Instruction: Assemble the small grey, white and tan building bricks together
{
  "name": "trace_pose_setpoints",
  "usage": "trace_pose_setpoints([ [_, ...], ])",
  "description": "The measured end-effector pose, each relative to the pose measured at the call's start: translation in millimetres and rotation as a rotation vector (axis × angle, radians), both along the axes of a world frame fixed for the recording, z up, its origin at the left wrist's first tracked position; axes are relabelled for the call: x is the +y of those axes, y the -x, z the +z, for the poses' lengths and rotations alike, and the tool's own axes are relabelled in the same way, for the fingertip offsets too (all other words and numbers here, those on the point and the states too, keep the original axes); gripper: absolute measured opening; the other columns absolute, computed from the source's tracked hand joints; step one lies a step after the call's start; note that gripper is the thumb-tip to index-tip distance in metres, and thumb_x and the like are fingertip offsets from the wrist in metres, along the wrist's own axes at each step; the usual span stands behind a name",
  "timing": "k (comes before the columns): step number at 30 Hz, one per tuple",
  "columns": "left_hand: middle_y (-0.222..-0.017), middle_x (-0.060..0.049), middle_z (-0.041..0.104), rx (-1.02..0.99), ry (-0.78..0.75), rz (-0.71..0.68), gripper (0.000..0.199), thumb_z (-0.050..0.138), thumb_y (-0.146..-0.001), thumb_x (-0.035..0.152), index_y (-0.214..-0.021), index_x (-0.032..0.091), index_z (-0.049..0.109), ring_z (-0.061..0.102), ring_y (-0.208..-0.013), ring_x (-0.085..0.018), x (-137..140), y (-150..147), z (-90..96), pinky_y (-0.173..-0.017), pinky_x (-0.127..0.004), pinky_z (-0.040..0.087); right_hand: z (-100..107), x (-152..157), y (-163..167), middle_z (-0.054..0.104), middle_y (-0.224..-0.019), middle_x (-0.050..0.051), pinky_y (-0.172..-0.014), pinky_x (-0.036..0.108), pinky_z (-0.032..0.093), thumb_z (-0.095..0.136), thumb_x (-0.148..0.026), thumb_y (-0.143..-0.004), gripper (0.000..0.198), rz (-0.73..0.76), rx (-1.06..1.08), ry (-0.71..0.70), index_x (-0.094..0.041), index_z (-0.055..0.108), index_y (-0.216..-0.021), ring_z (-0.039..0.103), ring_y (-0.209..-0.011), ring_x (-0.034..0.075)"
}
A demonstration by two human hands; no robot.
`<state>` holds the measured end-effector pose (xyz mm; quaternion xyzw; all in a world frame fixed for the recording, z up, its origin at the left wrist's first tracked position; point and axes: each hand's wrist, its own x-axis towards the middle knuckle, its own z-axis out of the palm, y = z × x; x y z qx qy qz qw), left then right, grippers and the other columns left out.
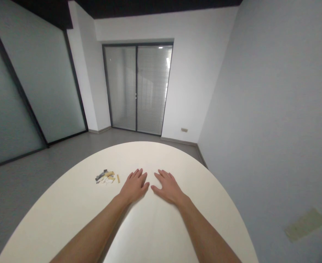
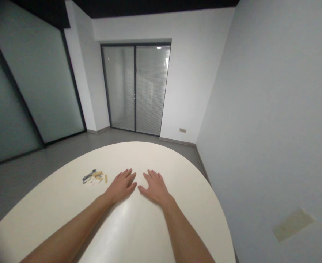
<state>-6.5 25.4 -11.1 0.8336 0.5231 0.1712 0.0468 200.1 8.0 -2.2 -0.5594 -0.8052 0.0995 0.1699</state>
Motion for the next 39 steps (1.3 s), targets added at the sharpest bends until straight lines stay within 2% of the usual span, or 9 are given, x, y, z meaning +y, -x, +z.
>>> trace_pose_setpoints([
  [7,-0.152,-0.013,0.044,-0.017,-0.014,0.018,0.046,0.05,-0.091,0.041,-0.133,0.024,0.056,0.036,-0.143,-0.032,0.3,0.2,0.3,-0.115,-0.052,0.03,0.1,1.0,0.1,0.031,-0.159,0.01,-0.121,0.048,0.011,0.052,-0.057,-0.091,0.068,-0.004,0.001,0.01,-0.023,0.042,-0.148,0.023,-0.148,0.028],
  [11,-0.141,-0.012,0.056,-0.018,-0.055,0.01,0.039,0.05,-0.09,0.044,-0.119,0.023,0.065,0.047,-0.134,-0.031,1.1,3.2,13.4,-0.111,-0.045,0.037,2.4,-0.1,-0.2,0.033,-0.158,0.011,-0.12,0.048,0.013,0.052,-0.058,-0.091,0.068,-0.001,-0.001,-0.001,-0.022,0.043,-0.148,0.025,-0.147,0.028],
  [15,-0.123,-0.013,0.067,-0.026,-0.065,0.184,0.04,0.044,-0.092,0.041,-0.116,0.018,0.067,0.059,-0.116,-0.031,8.3,22.4,36.6,-0.099,-0.045,0.047,3.8,-1.3,-0.7,0.034,-0.157,0.012,-0.12,0.048,0.015,0.053,-0.057,-0.09,0.068,0.004,-0.003,-0.005,-0.02,0.045,-0.147,0.027,-0.146,0.03],
  [19,-0.117,-0.014,0.069,0.023,-0.033,0.34,0.039,0.048,-0.089,0.036,-0.117,0.016,0.067,0.061,-0.111,-0.032,19.4,60.3,52.9,-0.093,-0.044,0.05,4.6,-2.0,-0.3,0.034,-0.157,0.012,-0.12,0.047,0.015,0.053,-0.057,-0.09,0.068,0.01,0.0,0.0,-0.021,0.045,-0.147,0.028,-0.146,0.029],
  [24,-0.12,-0.013,0.069,0.101,0.088,0.528,0.039,0.053,-0.085,0.035,-0.116,0.019,0.068,0.063,-0.109,-0.034,28.4,105.1,54.1,-0.086,-0.044,0.052,5.8,-3.0,1.1,0.034,-0.157,0.012,-0.12,0.047,0.015,0.053,-0.056,-0.09,0.068,0.003,-0.001,0.004,-0.02,0.045,-0.147,0.027,-0.146,0.029],
  [27,-0.122,-0.014,0.068,0.122,0.109,0.565,0.038,0.054,-0.083,0.035,-0.113,0.019,0.07,0.064,-0.109,-0.033,29.9,117.8,53.3,-0.086,-0.042,0.053,5.0,-2.6,0.6,0.034,-0.157,0.012,-0.12,0.047,0.015,0.053,-0.055,-0.09,0.067,0.005,-0.004,0.002,-0.019,0.045,-0.147,0.027,-0.146,0.03],
  [30,-0.122,-0.014,0.068,0.141,0.188,0.62,0.035,0.058,-0.08,0.035,-0.108,0.021,0.072,0.063,-0.11,-0.034,28.3,119.0,57.1,-0.082,-0.041,0.053,3.3,-1.7,-0.6,0.034,-0.157,0.013,-0.12,0.047,0.015,0.054,-0.055,-0.09,0.068,0.008,-0.005,-0.005,-0.018,0.045,-0.146,0.027,-0.146,0.029],
  [34,-0.11,-0.014,0.072,0.148,0.271,0.627,0.023,0.056,-0.081,0.031,-0.088,0.021,0.076,0.065,-0.102,-0.033,23.9,113.1,63.5,-0.076,-0.039,0.053,1.3,-0.5,-1.7,0.034,-0.157,0.013,-0.119,0.047,0.015,0.054,-0.054,-0.09,0.067,0.007,-0.008,-0.014,-0.018,0.046,-0.146,0.028,-0.146,0.03],
  [39,-0.106,-0.015,0.073,0.122,0.252,0.638,0.02,0.058,-0.08,0.024,-0.086,0.021,0.077,0.066,-0.098,-0.033,20.5,109.8,66.9,-0.073,-0.038,0.052,-0.2,0.2,-1.9,0.034,-0.157,0.013,-0.119,0.048,0.015,0.054,-0.055,-0.09,0.067,0.006,-0.001,-0.015,-0.02,0.045,-0.147,0.028,-0.146,0.03],
])
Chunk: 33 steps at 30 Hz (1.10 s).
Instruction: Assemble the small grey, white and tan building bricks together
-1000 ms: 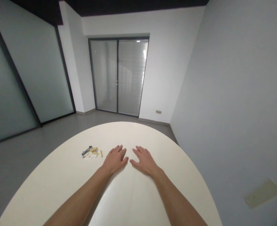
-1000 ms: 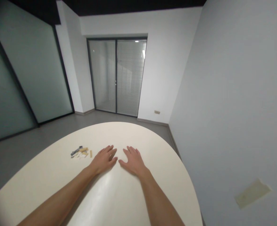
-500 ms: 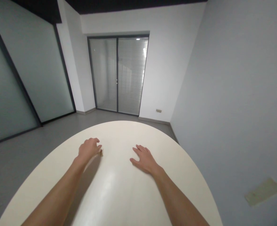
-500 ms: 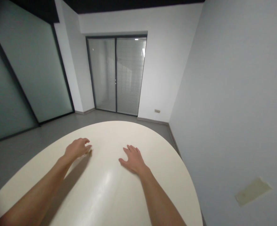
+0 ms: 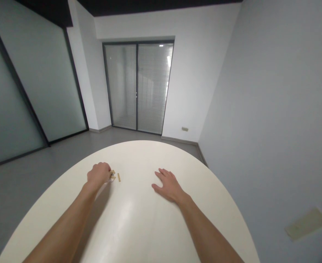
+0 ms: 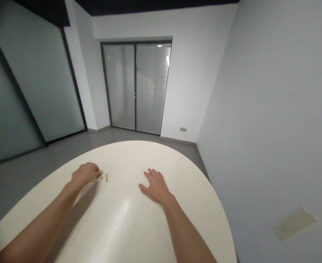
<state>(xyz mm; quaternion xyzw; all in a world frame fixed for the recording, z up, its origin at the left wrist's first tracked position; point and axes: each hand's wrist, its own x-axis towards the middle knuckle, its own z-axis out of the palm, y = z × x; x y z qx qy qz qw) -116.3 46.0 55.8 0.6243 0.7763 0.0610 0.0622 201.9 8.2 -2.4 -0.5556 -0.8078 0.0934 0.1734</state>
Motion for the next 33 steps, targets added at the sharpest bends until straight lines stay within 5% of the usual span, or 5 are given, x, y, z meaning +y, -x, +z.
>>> trace_pose_setpoints([
  [7,-0.109,-0.011,0.07,-0.007,-0.241,-0.173,0.026,0.048,-0.091,0.028,-0.096,0.022,0.073,0.063,-0.102,-0.03,-6.0,-29.9,0.9,-0.07,-0.034,0.049,-0.2,-0.3,0.8,0.036,-0.156,0.014,-0.119,0.051,0.018,0.056,-0.054,-0.09,0.065,0.003,0.012,-0.02,-0.019,0.047,-0.145,0.03,-0.145,0.031],
  [12,-0.099,-0.006,0.072,-0.098,-0.402,-0.407,0.018,0.052,-0.091,0.024,-0.098,0.023,0.069,0.064,-0.095,-0.024,-14.4,-71.4,-25.2,-0.075,-0.032,0.047,-0.6,-0.4,2.2,0.045,-0.151,0.013,-0.117,0.051,0.024,0.059,-0.049,-0.09,0.058,-0.007,0.032,-0.09,-0.019,0.054,-0.139,0.037,-0.141,0.032],
  [17,-0.099,-0.004,0.071,-0.236,-0.511,-0.539,0.013,0.057,-0.092,0.029,-0.099,0.023,0.066,0.064,-0.094,-0.021,-26.7,-99.8,-52.5,-0.079,-0.031,0.047,1.4,2.9,9.8,0.069,-0.12,0.008,-0.106,0.04,0.04,0.06,-0.032,-0.092,0.03,0.045,0.121,-0.231,-0.021,0.068,-0.118,0.06,-0.116,0.023],
  [22,-0.097,-0.003,0.071,-0.208,-0.558,-0.682,0.008,0.06,-0.09,0.02,-0.096,0.022,0.063,0.063,-0.092,-0.021,-30.8,-104.9,-59.6,-0.08,-0.032,0.047,7.1,3.8,18.1,0.074,-0.106,0.005,-0.097,0.036,0.044,0.063,-0.026,-0.09,0.023,0.067,0.221,-0.264,-0.022,0.07,-0.111,0.066,-0.102,0.021],
  [33,-0.103,0.0,0.07,-0.314,-0.551,-0.748,0.011,0.057,-0.091,0.023,-0.101,0.025,0.061,0.064,-0.095,-0.018,-35.9,-101.9,-54.7,-0.081,-0.029,0.05,11.9,-0.7,19.9,0.074,-0.099,0.002,-0.092,0.033,0.043,0.063,-0.027,-0.093,0.015,0.154,0.292,-0.176,-0.024,0.07,-0.106,0.066,-0.095,0.019],
])
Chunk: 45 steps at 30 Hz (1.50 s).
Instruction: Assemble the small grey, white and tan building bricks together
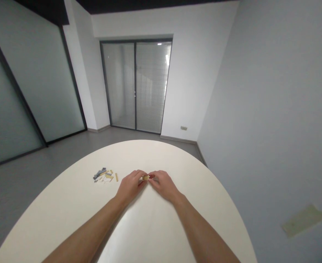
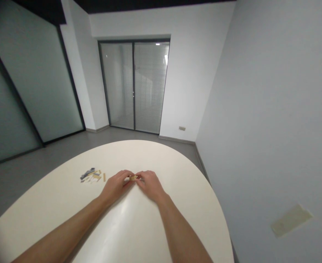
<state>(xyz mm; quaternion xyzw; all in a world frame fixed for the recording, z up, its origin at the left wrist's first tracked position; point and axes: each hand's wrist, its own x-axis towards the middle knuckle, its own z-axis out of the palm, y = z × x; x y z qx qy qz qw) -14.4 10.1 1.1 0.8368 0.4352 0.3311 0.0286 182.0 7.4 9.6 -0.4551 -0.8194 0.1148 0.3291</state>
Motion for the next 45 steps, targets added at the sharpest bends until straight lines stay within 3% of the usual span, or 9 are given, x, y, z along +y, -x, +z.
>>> trace_pose_setpoints([
  [8,-0.108,-0.003,0.07,-0.026,0.098,0.06,0.019,0.053,-0.092,0.022,-0.109,0.024,0.062,0.063,-0.101,-0.019,1.7,3.4,-2.1,-0.086,-0.031,0.05,0.1,-0.8,-3.7,0.073,-0.103,0.003,-0.093,0.034,0.044,0.058,-0.029,-0.096,0.02,-0.069,0.057,0.023,-0.025,0.067,-0.113,0.064,-0.098,0.019],
  [24,-0.105,-0.002,0.071,-0.079,0.045,0.029,0.016,0.051,-0.095,0.026,-0.105,0.024,0.064,0.064,-0.098,-0.017,-1.7,-1.6,1.6,-0.086,-0.03,0.05,-0.5,-1.5,-2.9,0.073,-0.1,0.004,-0.092,0.033,0.043,0.06,-0.028,-0.094,0.018,-0.056,0.009,-0.004,-0.023,0.069,-0.109,0.064,-0.096,0.019],
  [45,-0.106,-0.002,0.071,-0.138,0.141,0.074,0.028,0.045,-0.097,0.041,-0.106,0.025,0.066,0.064,-0.099,-0.018,-4.3,-1.1,2.4,-0.081,-0.029,0.053,-0.5,-1.1,-3.0,0.072,-0.104,0.004,-0.093,0.033,0.043,0.057,-0.036,-0.097,0.02,-0.079,0.056,-0.047,-0.023,0.068,-0.108,0.063,-0.099,0.019],
])
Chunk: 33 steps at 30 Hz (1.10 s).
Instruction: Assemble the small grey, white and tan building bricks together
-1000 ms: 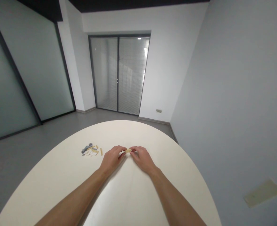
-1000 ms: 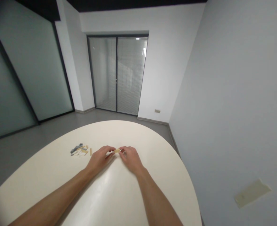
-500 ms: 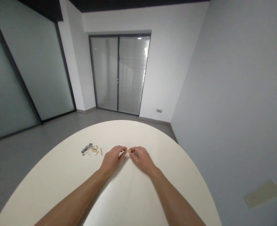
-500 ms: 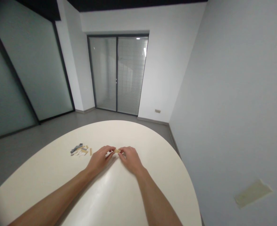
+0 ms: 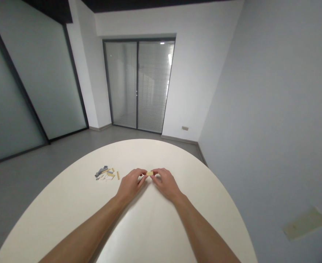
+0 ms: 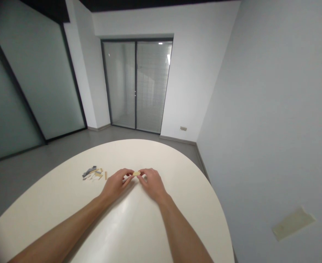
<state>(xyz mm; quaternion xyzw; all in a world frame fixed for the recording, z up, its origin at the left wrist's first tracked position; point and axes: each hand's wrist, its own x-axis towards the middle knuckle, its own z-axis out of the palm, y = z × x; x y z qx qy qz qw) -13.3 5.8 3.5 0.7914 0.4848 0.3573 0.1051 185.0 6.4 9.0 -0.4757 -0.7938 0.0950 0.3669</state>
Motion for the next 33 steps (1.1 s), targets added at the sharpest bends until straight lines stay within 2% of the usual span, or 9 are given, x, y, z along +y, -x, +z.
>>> trace_pose_setpoints([
  [8,-0.109,-0.003,0.07,0.013,-0.036,-0.006,0.025,0.05,-0.095,0.036,-0.113,0.025,0.063,0.064,-0.099,-0.018,1.1,-0.5,-2.0,-0.084,-0.03,0.052,0.9,0.3,-1.1,0.072,-0.106,0.003,-0.093,0.033,0.043,0.055,-0.038,-0.099,0.022,0.009,-0.027,0.004,-0.025,0.068,-0.109,0.063,-0.101,0.018],
  [13,-0.108,-0.001,0.071,0.031,-0.05,0.0,0.02,0.052,-0.094,0.033,-0.109,0.027,0.064,0.065,-0.098,-0.018,0.8,-1.2,-0.7,-0.084,-0.03,0.051,2.6,-1.2,-1.0,0.072,-0.106,0.003,-0.093,0.033,0.043,0.053,-0.039,-0.099,0.022,0.019,-0.024,0.02,-0.025,0.068,-0.108,0.063,-0.1,0.019],
  [25,-0.105,0.0,0.071,0.018,-0.031,0.019,0.018,0.052,-0.095,0.031,-0.107,0.026,0.064,0.065,-0.097,-0.018,0.9,-0.7,-1.2,-0.08,-0.028,0.051,-0.8,0.2,-1.8,0.071,-0.109,0.004,-0.095,0.035,0.043,0.06,-0.031,-0.095,0.021,0.022,0.038,-0.032,-0.023,0.065,-0.114,0.062,-0.104,0.02],
  [33,-0.106,-0.001,0.071,0.004,-0.029,0.008,0.018,0.052,-0.094,0.029,-0.107,0.026,0.063,0.065,-0.096,-0.018,1.6,-0.4,-2.5,-0.081,-0.029,0.051,-2.2,1.3,-2.4,0.071,-0.106,0.004,-0.092,0.036,0.044,0.063,-0.026,-0.093,0.016,0.035,0.02,-0.073,-0.023,0.066,-0.109,0.062,-0.1,0.02],
])
